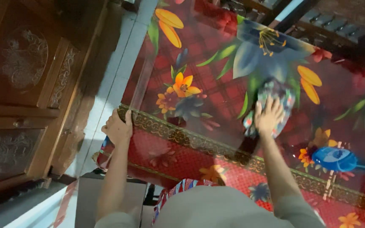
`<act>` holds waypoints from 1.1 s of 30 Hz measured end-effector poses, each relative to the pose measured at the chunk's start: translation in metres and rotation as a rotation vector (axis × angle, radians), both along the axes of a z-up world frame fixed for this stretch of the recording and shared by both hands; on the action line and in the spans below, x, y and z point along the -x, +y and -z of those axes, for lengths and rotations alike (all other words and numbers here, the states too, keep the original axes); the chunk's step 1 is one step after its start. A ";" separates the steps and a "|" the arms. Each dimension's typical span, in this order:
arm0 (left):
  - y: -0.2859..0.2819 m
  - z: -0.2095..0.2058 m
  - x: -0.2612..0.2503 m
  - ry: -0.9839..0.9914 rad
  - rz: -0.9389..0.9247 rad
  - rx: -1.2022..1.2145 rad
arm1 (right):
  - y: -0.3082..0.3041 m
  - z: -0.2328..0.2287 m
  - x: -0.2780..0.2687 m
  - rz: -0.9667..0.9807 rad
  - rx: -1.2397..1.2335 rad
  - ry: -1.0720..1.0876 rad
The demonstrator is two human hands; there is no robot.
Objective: Spraying a cleaning solution and wiping down a dining table with a cloth.
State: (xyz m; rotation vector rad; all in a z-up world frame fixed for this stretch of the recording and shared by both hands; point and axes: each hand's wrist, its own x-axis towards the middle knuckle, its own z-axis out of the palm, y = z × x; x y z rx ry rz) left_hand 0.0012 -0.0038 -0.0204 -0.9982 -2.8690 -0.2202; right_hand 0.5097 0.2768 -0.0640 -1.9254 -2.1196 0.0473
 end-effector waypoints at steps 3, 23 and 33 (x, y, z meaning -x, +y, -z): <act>0.001 0.005 -0.002 0.014 -0.030 0.004 | -0.057 0.021 0.018 0.134 0.030 -0.065; 0.002 -0.021 -0.001 -0.036 0.050 0.080 | 0.098 -0.058 0.464 -0.938 0.380 -0.002; 0.000 -0.016 0.002 -0.250 -0.039 0.099 | 0.201 -0.013 0.341 -0.620 0.221 0.105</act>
